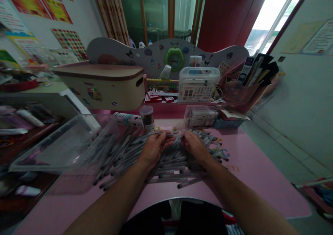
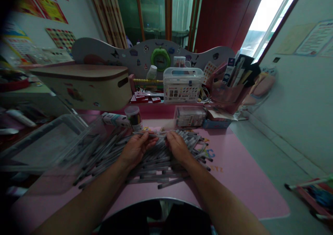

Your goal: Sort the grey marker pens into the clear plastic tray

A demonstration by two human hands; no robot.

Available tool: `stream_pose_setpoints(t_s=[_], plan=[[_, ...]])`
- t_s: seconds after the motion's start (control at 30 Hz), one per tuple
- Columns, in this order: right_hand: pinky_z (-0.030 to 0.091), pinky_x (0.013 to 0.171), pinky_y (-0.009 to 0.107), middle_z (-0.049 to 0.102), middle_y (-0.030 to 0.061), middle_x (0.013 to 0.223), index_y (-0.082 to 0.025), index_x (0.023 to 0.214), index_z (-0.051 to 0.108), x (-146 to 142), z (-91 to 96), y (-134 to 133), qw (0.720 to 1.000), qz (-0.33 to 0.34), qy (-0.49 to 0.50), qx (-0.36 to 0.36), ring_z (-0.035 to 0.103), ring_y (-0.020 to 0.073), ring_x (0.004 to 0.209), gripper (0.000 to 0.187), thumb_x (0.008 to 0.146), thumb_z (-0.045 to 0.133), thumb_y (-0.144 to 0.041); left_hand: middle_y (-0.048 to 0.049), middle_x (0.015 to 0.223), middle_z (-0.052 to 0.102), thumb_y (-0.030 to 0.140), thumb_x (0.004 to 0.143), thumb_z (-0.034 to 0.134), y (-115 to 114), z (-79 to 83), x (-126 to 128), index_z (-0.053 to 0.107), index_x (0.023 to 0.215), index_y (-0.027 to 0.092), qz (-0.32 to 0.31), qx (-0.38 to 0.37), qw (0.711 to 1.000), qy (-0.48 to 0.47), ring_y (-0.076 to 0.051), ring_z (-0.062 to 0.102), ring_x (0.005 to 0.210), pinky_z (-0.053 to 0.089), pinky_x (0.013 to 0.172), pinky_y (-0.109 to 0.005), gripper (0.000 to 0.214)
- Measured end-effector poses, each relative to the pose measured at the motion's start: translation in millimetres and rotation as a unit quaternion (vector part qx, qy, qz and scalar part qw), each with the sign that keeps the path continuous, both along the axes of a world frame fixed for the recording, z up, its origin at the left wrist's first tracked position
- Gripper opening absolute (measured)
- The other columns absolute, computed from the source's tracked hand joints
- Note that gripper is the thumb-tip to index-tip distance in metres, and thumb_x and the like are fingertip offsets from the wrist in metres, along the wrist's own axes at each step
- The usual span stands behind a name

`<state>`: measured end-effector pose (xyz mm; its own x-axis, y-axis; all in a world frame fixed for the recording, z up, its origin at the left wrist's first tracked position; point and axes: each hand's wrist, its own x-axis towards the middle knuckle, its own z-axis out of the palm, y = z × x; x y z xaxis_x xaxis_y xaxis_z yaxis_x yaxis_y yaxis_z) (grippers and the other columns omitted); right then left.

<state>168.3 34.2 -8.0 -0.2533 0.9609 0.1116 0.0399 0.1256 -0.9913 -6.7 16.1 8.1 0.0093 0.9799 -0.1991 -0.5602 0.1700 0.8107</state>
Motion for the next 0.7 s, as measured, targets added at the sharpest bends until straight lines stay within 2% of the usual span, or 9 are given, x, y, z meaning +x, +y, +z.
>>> stream_pose_setpoints(t_s=[0.07, 0.17, 0.23, 0.3, 0.43, 0.53, 0.7], plan=[[0.031, 0.05, 0.025, 0.049, -0.0006, 0.06, -0.021, 0.064, 0.052, 0.0, 1.7, -0.2, 0.999, 0.003, -0.031, 0.013, 0.044, 0.0136, 0.056, 0.039, 0.094, 0.043, -0.045, -0.0076, 0.075, 0.074, 0.021, 0.081, 0.071, -0.2, -0.3, 0.1, 0.067, 0.086, 0.01, -0.003, 0.003, 1.0, 0.002, -0.015, 0.073, 0.071, 0.059, 0.064, -0.019, 0.013], [0.029, 0.047, 0.023, 0.045, -0.0036, 0.059, -0.022, 0.068, 0.05, -0.7, 5.2, -1.6, 1.0, -0.003, -0.017, 0.01, 0.04, 0.012, 0.053, 0.028, 0.087, 0.054, -0.042, -0.007, 0.076, 0.074, 0.024, 0.08, 0.073, 0.2, -1.4, -0.2, 0.068, 0.086, 0.01, 0.003, 0.008, 1.0, 0.002, -0.015, 0.073, 0.072, 0.058, 0.064, -0.019, 0.016], [0.025, 0.043, 0.022, 0.045, -0.0063, 0.06, -0.023, 0.08, 0.051, -1.6, 7.5, -3.3, 0.999, -0.004, 0.023, -0.027, 0.035, 0.0101, 0.047, 0.02, 0.082, 0.059, -0.041, -0.0064, 0.076, 0.074, 0.026, 0.079, 0.074, 0.6, -2.2, -0.4, 0.068, 0.086, 0.011, 0.007, 0.011, 1.0, 0.001, -0.015, 0.073, 0.073, 0.058, 0.064, -0.019, 0.017], [0.022, 0.04, 0.021, 0.05, -0.0067, 0.062, -0.024, 0.087, 0.05, -2.6, 9.0, -5.0, 0.996, 0.0, 0.05, -0.072, 0.033, 0.0088, 0.043, 0.023, 0.082, 0.058, -0.045, -0.0062, 0.077, 0.074, 0.027, 0.078, 0.075, 0.8, -2.9, -0.4, 0.068, 0.086, 0.011, 0.006, 0.013, 1.0, 0.001, -0.015, 0.073, 0.073, 0.058, 0.064, -0.019, 0.019], [0.021, 0.037, 0.02, 0.052, -0.0043, 0.056, -0.021, 0.077, 0.053, -4.3, 8.0, -5.6, 0.993, 0.018, 0.038, -0.109, 0.035, 0.0081, 0.04, 0.035, 0.085, 0.052, -0.054, -0.0058, 0.076, 0.074, 0.028, 0.076, 0.077, 0.4, -3.4, 0.3, 0.068, 0.085, 0.011, 0.002, 0.014, 1.0, 0.006, -0.015, 0.073, 0.072, 0.058, 0.064, -0.019, 0.022], [0.019, 0.035, 0.019, 0.047, -0.0075, 0.051, -0.021, 0.072, 0.05, -5.6, 6.1, -3.9, 0.987, 0.019, 0.076, -0.14, 0.031, 0.006, 0.037, 0.034, 0.079, 0.063, -0.052, -0.0053, 0.075, 0.073, 0.029, 0.075, 0.078, 0.4, -3.3, 0.4, 0.068, 0.085, 0.011, 0.005, 0.011, 1.0, 0.004, -0.015, 0.073, 0.072, 0.058, 0.064, -0.02, 0.022], [0.015, 0.033, 0.015, 0.049, -0.0103, 0.053, -0.022, 0.076, 0.046, -5.7, 8.2, -1.7, 0.963, 0.011, 0.169, -0.209, 0.029, 0.0026, 0.033, 0.038, 0.067, 0.075, -0.045, -0.0045, 0.079, 0.073, 0.031, 0.073, 0.079, 1.1, -4.3, -0.3, 0.067, 0.086, 0.012, 0.016, 0.02, 1.0, 0.003, -0.015, 0.073, 0.074, 0.058, 0.065, -0.021, 0.026]])
